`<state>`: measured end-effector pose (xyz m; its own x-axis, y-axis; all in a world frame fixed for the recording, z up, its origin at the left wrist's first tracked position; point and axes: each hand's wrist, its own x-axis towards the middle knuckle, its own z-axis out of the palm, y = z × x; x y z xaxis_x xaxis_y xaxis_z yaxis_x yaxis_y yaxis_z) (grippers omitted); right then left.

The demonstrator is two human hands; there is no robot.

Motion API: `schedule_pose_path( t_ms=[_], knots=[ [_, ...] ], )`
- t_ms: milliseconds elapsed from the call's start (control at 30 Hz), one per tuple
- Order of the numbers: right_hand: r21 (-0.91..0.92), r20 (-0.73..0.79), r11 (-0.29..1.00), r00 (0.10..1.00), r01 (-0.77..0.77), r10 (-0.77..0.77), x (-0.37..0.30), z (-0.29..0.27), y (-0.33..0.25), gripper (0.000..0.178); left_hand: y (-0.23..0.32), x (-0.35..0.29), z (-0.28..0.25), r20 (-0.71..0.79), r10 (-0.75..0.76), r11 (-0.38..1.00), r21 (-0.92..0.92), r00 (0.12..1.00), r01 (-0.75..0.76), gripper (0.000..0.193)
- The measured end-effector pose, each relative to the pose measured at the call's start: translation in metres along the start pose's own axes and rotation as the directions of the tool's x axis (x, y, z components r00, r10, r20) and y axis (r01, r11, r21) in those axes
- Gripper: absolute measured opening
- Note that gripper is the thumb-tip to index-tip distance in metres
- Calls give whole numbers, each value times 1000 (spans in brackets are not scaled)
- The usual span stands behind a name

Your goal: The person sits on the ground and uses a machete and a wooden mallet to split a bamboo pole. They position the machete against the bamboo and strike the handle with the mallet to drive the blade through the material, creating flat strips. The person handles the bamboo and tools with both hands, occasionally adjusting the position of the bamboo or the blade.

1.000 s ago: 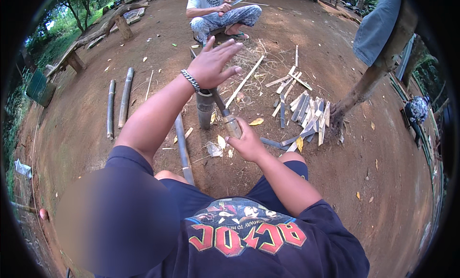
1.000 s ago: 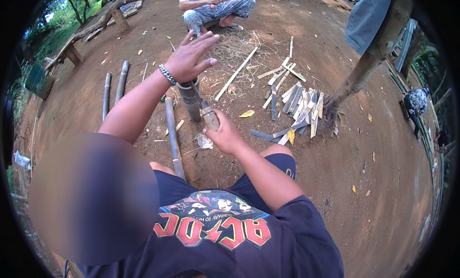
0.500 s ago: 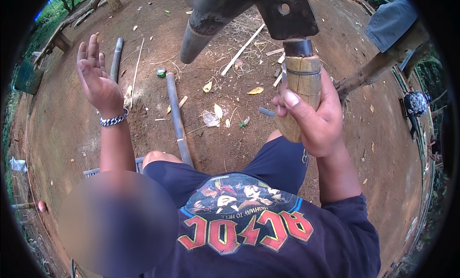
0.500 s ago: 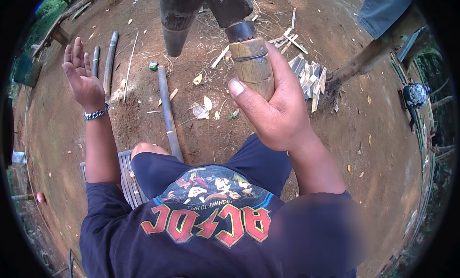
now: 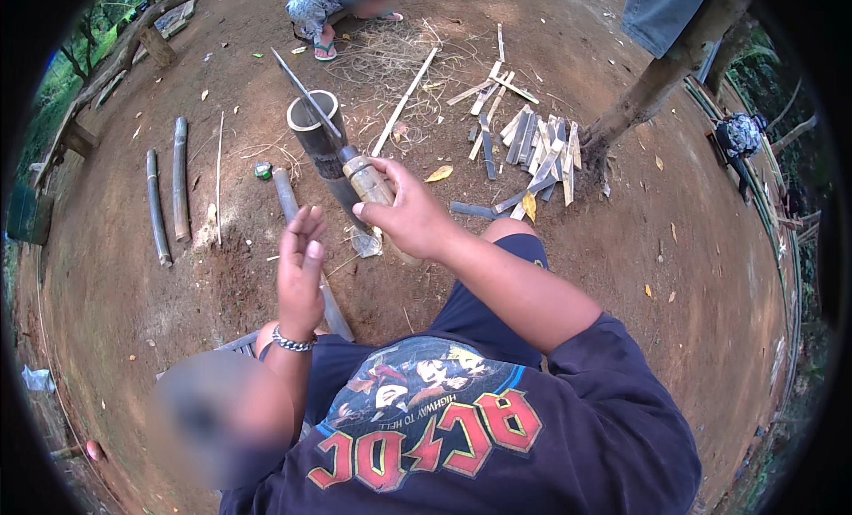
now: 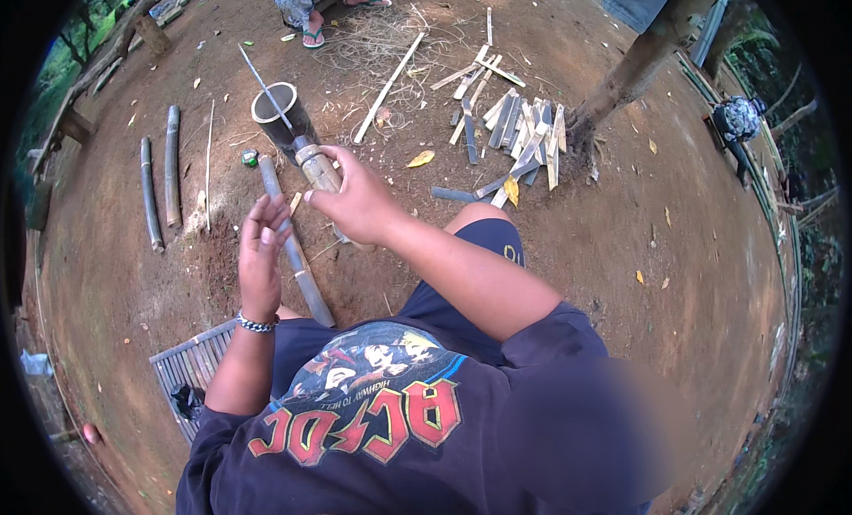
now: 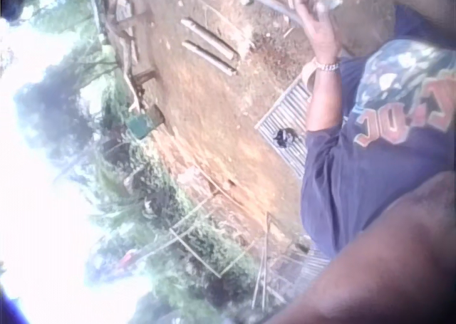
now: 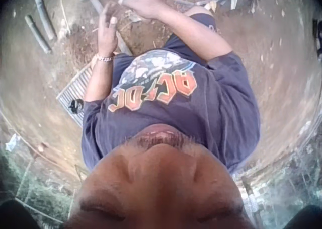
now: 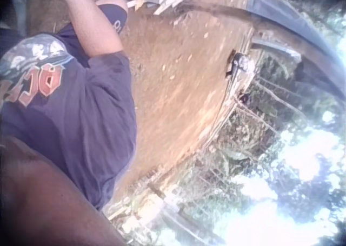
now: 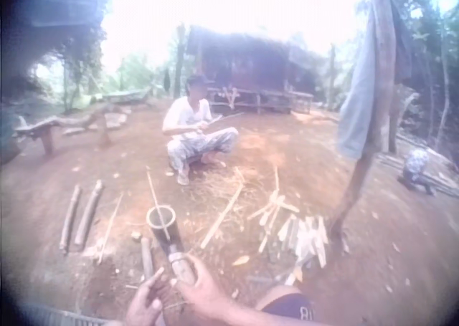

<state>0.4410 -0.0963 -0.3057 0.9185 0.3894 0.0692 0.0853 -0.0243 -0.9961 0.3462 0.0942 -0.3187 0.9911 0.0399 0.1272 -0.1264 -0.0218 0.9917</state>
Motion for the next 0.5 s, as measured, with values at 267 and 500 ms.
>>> schedule_pose_path(
  t_ms=[267, 500],
  knots=[
    [369, -31, 927, 997, 75, -68, -37, 74, 5, 69, -3, -25, 23, 117, 36, 991, 125, 992, -51, 122],
    [-17, -18, 984, 984, 175, -176, -49, 55, 10, 68, -31, -37, 16, 152, 6, 935, 351, 988, -59, 127]
  ],
)
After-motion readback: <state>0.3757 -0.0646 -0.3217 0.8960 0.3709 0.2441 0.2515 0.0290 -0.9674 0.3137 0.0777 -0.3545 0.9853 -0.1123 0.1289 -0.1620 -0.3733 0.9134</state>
